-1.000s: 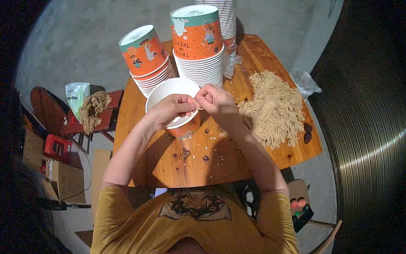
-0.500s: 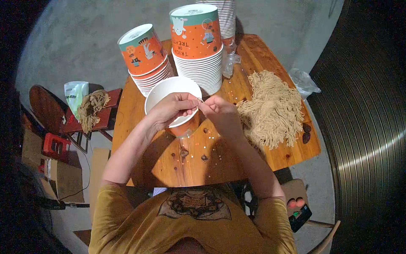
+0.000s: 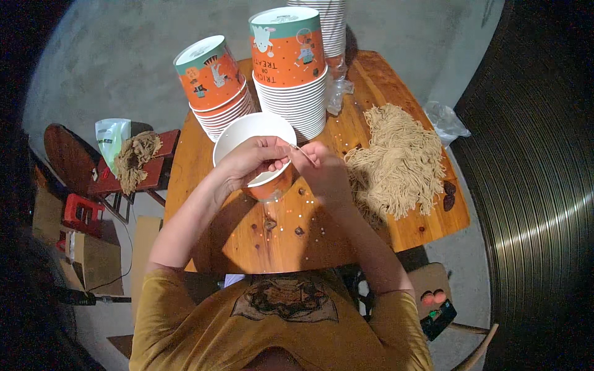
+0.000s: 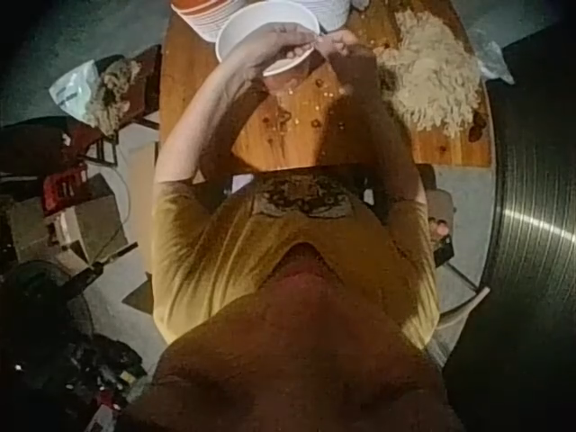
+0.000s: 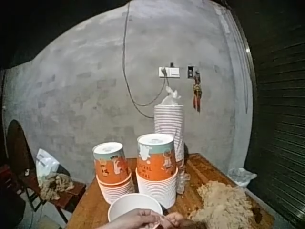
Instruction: Tying bundles of decorative fibers with thin string and organizing them using paper cups.
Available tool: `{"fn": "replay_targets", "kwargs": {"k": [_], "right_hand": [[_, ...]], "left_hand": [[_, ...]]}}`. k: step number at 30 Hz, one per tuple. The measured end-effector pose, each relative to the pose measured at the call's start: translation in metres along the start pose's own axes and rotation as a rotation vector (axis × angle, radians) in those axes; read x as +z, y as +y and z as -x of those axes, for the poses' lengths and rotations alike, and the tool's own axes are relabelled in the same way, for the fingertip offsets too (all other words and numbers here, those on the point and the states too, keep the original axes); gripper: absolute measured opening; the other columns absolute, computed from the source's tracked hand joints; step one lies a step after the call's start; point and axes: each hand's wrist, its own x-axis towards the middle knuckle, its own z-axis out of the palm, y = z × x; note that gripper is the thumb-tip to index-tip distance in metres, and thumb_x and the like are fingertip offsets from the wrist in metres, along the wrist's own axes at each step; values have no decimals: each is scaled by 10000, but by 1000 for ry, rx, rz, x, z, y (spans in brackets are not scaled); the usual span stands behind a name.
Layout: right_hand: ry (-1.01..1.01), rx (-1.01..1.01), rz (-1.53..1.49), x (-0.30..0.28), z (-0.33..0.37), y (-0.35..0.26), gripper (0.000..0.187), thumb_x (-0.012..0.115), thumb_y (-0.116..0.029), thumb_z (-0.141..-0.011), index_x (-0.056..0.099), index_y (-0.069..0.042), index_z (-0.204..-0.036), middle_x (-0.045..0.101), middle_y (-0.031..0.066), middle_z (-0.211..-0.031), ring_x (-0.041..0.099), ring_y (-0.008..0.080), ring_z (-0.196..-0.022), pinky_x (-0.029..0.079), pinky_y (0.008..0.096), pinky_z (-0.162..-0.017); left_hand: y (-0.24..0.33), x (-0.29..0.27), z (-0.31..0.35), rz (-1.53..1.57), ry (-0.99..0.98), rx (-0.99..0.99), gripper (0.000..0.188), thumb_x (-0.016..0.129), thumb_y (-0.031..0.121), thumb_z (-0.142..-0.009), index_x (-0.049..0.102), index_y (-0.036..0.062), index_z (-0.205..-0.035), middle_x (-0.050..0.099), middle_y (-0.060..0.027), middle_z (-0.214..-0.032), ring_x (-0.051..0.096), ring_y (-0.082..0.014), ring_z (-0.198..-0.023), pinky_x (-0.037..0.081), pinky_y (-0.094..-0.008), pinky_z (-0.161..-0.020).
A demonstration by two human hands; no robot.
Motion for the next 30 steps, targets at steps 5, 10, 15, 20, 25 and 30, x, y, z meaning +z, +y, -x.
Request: {"fn": "replay_targets", "kwargs": {"k": [5,10,15,20,25,30], "right_hand": [[-17,22,72,1,1,3,174,637,-176,-842,592,-11,-810,585,35,-639,522,66,-586,441,239,-553],[-59,35,-61,11,12,-1,156,642,-156,-841,589,-11,-818,613,44,-647,550,75,-587,450,251,-549],[11,-62,147,12,14,-7,137,658,-158,-828,597,-37,-845,628,104,-681,603,171,-573,471,295,-551],[-23,-309,234,3,9,-2,133,632,-155,-850,590,-32,-879,593,86,-676,595,165,-580,471,301,-541],[-116,83,-244,-10,-2,-5,123,579,-135,-886,579,-12,-877,504,-39,-636,462,20,-570,387,212,-498],[-129,-4,-8,-18,-10,9,88,625,-124,-840,597,-41,-833,499,-34,-608,460,28,-564,392,219,-512]], "left_hand": [[0,1,-2,-35,-12,14,117,573,104,-906,611,10,-964,606,10,-787,539,-32,-656,430,-144,-558],[0,-3,-1,-4,-58,-35,113,571,98,-903,611,16,-970,620,3,-821,566,-30,-689,463,-142,-586],[11,8,5,66,26,-122,116,590,61,-869,598,12,-974,613,-12,-834,559,-35,-684,472,-152,-589],[5,5,1,62,72,-92,154,562,0,-846,543,8,-998,588,-29,-813,542,-64,-644,462,-169,-566],[6,5,-1,-41,10,-35,182,548,-38,-823,509,-8,-998,558,-50,-805,533,-100,-662,463,-194,-603],[5,2,0,-85,-50,32,200,558,-50,-789,508,-9,-978,533,-49,-814,527,-124,-701,464,-215,-655]]}}
